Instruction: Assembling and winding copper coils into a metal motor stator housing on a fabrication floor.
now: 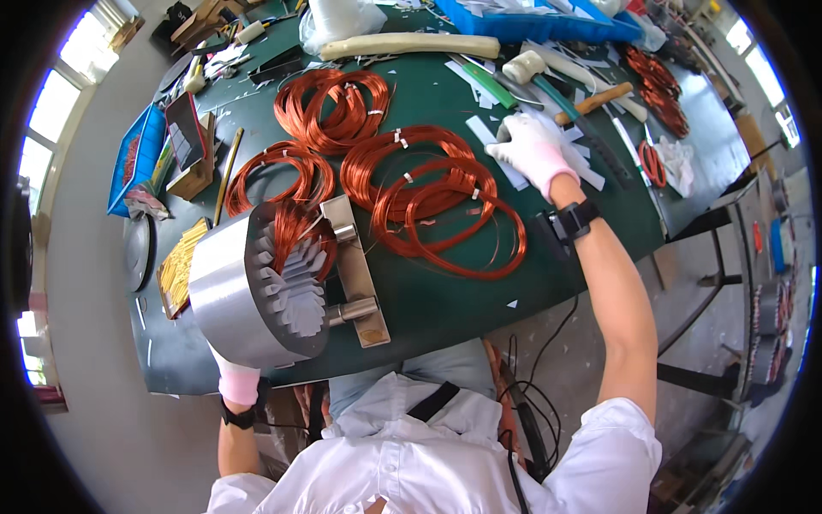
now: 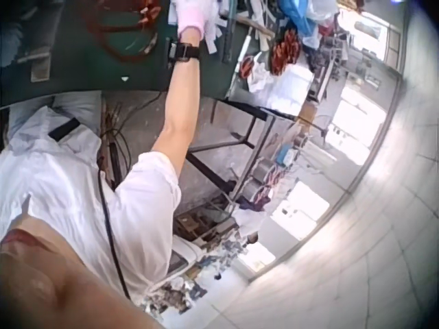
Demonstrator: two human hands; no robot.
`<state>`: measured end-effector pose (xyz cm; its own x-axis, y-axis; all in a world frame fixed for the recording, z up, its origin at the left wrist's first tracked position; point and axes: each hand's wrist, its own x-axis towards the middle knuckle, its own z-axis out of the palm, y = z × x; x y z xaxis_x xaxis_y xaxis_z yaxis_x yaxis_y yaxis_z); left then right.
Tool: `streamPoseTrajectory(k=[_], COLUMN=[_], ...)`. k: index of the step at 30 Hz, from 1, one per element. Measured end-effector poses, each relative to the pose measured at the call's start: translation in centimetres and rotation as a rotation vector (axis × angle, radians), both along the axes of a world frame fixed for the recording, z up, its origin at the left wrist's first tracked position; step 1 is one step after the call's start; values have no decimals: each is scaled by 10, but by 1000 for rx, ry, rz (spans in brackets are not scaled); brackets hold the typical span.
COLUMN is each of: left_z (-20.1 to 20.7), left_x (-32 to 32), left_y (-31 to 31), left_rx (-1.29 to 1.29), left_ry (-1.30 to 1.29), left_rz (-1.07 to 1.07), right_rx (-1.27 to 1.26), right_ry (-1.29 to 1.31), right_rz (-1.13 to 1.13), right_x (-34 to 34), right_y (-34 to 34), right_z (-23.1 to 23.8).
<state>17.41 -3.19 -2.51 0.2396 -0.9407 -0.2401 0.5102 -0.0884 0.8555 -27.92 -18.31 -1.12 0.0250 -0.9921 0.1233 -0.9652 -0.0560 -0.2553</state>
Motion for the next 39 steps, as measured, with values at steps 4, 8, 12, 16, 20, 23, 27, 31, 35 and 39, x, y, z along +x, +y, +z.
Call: streamPoseTrajectory(k=[4,8,12,16,20,23,27,31,35,39], left_z=[24,29,45,52,34,23,17,15,15,27], left_x=[-12,-30,-50,-73,-89,-95,-92,-86,-92,-81], left_y=[44,65,57,57,53,49,60,63,55,58], left_rx=[-592,-837,-924,-629,-588,-627,-584,-538,-523,-392], left_ry=[-1696,-1467,-1348,-1096,-1036,-1136,-1182,-1165,-1073,-832], left_rz=[12,21,-192,-625,-702,-733,-694,-703,-741,-807], right_rx=[134,110,42,-141,-129,-59,27,122,-112,-360], right_ry=[-230,-508,-546,-790,-389,-160,17,87,258,-332], right_rz=[62,34,-93,-43,-116,-70,27,-14,-108,-80], right_x=[-14,-21,-24,-2,12,6,-8,-22,-32,35], right_y=[3,11,17,45,39,16,12,17,31,95], right_z=[-2,-12,-2,21,10,0,-14,-13,-7,47])
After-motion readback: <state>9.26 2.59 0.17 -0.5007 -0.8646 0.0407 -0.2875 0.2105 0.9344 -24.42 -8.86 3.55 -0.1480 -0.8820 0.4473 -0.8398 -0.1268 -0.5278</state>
